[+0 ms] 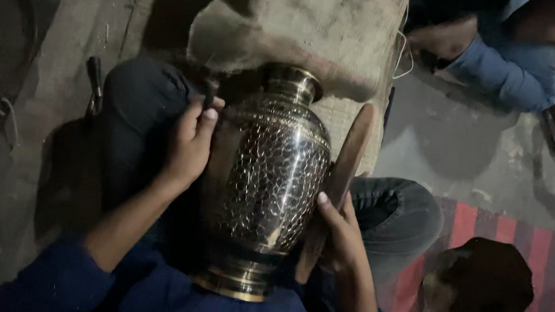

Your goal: The person sits cross-legged and uses a small metal punch and a wooden mallet to emboss a decorative pattern on a brass vase. They repeatedly tap the punch along the vase surface, rotating the vase as needed to continue the pattern.

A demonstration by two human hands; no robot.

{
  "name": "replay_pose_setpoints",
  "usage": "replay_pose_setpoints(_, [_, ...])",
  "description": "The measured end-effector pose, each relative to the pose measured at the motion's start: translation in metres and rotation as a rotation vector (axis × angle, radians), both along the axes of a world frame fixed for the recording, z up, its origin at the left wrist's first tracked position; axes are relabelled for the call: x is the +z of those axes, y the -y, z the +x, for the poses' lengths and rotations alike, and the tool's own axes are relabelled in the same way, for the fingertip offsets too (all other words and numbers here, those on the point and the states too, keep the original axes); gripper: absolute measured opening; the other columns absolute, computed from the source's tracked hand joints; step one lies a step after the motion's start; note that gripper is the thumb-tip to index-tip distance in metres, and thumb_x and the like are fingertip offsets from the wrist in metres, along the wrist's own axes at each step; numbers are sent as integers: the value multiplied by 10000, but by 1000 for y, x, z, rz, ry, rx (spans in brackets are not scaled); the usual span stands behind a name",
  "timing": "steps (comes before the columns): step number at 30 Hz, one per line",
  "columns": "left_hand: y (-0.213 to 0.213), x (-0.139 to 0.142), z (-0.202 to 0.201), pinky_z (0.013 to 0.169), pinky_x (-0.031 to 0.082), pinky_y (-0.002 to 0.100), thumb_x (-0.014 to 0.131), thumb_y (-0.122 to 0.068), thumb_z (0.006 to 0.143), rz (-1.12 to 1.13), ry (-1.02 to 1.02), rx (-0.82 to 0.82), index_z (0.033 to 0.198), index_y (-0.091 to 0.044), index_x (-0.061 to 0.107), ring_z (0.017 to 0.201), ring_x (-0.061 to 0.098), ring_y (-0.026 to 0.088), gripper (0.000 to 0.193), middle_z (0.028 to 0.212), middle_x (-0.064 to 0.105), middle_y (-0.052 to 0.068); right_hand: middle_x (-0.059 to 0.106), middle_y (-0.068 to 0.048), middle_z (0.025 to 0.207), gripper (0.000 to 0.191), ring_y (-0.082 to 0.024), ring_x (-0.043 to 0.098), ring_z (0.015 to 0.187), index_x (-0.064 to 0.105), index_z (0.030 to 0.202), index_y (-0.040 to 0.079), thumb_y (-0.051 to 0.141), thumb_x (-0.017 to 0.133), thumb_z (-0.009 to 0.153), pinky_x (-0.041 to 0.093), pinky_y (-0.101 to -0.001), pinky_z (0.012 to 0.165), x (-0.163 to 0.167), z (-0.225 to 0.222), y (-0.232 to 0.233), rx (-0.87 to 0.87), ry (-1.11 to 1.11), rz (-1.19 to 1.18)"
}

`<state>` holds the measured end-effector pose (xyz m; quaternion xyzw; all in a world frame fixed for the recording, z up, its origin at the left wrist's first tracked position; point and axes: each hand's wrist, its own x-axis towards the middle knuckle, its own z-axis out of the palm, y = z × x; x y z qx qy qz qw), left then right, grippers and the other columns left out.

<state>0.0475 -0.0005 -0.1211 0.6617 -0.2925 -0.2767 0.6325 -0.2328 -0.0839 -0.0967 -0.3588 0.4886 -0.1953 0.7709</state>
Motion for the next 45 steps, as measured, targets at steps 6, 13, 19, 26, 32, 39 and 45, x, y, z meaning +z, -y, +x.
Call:
replay_pose_setpoints(6, [-6,60,8,1018,570,327,581,-275,1121,-232,166,-344,1249,-48,577,1121,712,165,260,1151,730,48,579,-90,1451,723,-201,586,1301,397,1513,21,125,739,884,496,-336,1072,4,-33,-10,87,-70,-383])
replay_pose_setpoints(13, [39,105,-4,840,638,330,747,-265,880,52,-19,-926,1323,-84,598,946,785,172,501,1020,770,71,657,-175,1227,769,-241,651,1059,454,1513,12,10,769,812,549,-352,867,6,-82,-39,-97,-444,-344])
replay_pose_setpoints(19, [71,105,-13,860,599,403,804,-218,818,-44,301,-1292,1364,-126,608,968,776,231,587,1102,779,124,627,-112,1274,913,-220,640,1140,327,1531,59,-83,718,719,534,-328,939,1,-113,-67,-55,-392,-459])
replay_pose_setpoints(26, [85,113,-15,828,586,388,770,-206,841,22,351,-1444,1289,-197,666,951,768,211,460,1047,792,67,690,-183,1267,927,-238,696,1190,405,1515,106,-110,719,670,524,-346,968,22,-111,-67,366,-827,-580])
replay_pose_setpoints(32, [90,121,-19,804,590,381,755,-249,845,178,396,-1504,1313,-256,660,918,768,191,477,1012,795,49,603,-198,1355,941,-287,631,1220,342,1527,32,-115,713,674,524,-385,981,17,-119,-73,126,-651,-784])
replay_pose_setpoints(39, [89,125,-20,830,580,381,722,-239,847,196,401,-1549,1334,-287,648,928,778,181,495,1034,809,25,624,-182,1100,699,-215,654,993,443,1407,24,-107,751,793,564,-408,885,15,-132,-77,-140,-587,-776])
replay_pose_setpoints(45, [76,121,-16,835,567,418,766,-237,843,104,387,-1349,1301,-205,651,976,742,219,473,1058,781,87,599,-149,1198,773,-202,691,1033,349,1469,86,-113,668,794,611,-442,1008,43,-137,-49,-173,-174,-635])
